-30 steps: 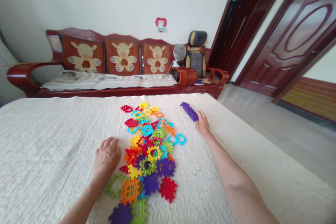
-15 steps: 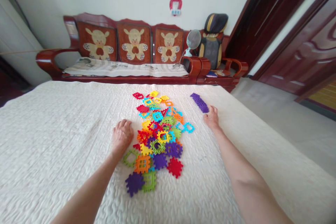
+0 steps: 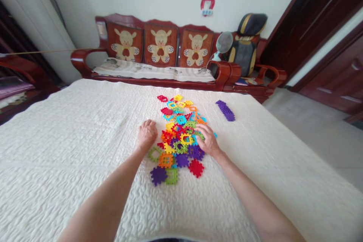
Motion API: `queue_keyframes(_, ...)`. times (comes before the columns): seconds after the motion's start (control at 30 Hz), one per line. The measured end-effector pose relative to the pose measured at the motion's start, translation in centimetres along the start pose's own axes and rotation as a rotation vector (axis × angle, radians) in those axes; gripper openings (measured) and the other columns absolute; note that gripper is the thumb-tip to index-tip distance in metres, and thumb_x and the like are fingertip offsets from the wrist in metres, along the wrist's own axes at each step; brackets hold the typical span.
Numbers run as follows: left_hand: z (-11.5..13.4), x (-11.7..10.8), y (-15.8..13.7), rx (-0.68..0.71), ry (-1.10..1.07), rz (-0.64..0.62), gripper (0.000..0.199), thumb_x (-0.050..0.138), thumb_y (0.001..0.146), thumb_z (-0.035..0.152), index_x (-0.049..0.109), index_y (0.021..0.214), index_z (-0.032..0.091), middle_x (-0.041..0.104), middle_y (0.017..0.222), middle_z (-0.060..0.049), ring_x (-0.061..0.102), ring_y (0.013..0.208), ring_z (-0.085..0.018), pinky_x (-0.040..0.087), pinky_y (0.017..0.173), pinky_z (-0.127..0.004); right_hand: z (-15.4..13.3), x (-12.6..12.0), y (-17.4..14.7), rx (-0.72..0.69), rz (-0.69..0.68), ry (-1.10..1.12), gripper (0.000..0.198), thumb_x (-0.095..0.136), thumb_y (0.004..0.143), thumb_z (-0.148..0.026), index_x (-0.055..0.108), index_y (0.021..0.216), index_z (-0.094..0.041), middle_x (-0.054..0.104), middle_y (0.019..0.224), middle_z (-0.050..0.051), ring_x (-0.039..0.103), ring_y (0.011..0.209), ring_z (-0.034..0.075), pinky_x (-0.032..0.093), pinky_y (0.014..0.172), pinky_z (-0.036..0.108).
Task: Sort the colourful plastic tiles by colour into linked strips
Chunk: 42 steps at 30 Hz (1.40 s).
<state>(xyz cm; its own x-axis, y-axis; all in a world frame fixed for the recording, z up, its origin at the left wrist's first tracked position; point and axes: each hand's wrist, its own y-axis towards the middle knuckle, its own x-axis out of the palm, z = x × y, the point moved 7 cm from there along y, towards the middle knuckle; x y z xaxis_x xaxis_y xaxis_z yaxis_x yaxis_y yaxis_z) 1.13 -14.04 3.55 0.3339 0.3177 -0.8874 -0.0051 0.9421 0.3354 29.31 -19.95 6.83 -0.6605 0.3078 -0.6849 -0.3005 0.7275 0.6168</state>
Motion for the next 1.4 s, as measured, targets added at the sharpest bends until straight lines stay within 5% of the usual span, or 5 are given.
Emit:
queue_keyframes(0.23,-0.1,0.1,0.1,-0.011,0.013,0.001,0.03,0.039,0.092,0.023,0.063,0.109,0.021,0.061,0.117,-0.009,0.051,0.114,-0.025,0.04,0.093,-0.039,-3.8,3.7,2.2,-0.112,-0.271,-0.068,0.029,0.058,0.088,-0.031,0.063,0.115,-0.023,0.063,0.125,0.007,0.052,0.12,0.026,0.037,0.103,0.048)
queue_keyframes(0.63,-0.1,0.0,0.1,-0.02,-0.023,0.019,0.03,0.04,0.09,0.021,0.064,0.108,0.021,0.062,0.116,-0.009,0.051,0.116,-0.025,0.04,0.094,-0.039,1.3,5.5,6.8,0.008,-0.044,-0.072,0.028,0.052,0.086,-0.022,0.063,0.112,-0.018,0.062,0.124,0.013,0.055,0.118,0.025,0.042,0.103,0.044)
queue_keyframes(0.97,-1.6,0.5,-0.3,-0.003,-0.371,-0.05,0.034,0.042,0.086,0.02,0.067,0.107,0.017,0.07,0.111,-0.008,0.062,0.106,-0.02,0.046,0.099,-0.036,-1.9,3.4,1.5,0.037,-0.064,-0.041,0.028,0.055,0.084,-0.025,0.063,0.11,-0.021,0.064,0.12,0.01,0.057,0.115,0.024,0.044,0.101,0.044)
queue_keyframes(1.17,-0.5,-2.3,-6.2,0.118,-0.506,-0.127,0.044,0.053,0.087,0.045,0.06,0.123,0.02,0.063,0.127,-0.009,0.059,0.118,-0.022,0.046,0.101,-0.035,-3.2,1.0,-2.4,0.074,-0.049,-0.024,0.042,0.062,0.082,-0.04,0.059,0.118,-0.018,0.056,0.13,0.015,0.049,0.125,0.028,0.038,0.107,0.048)
queue_keyframes(1.4,1.6,-3.0,-13.4,0.364,-0.29,-0.303,0.091,0.065,0.072,0.064,0.033,0.148,0.023,0.028,0.156,-0.017,0.029,0.142,-0.033,0.028,0.113,-0.053,-4.9,1.6,-7.7,0.162,-0.206,-0.033,0.09,0.076,0.065,-0.05,0.039,0.141,-0.019,0.035,0.147,0.018,0.033,0.137,0.035,0.033,0.109,0.055)
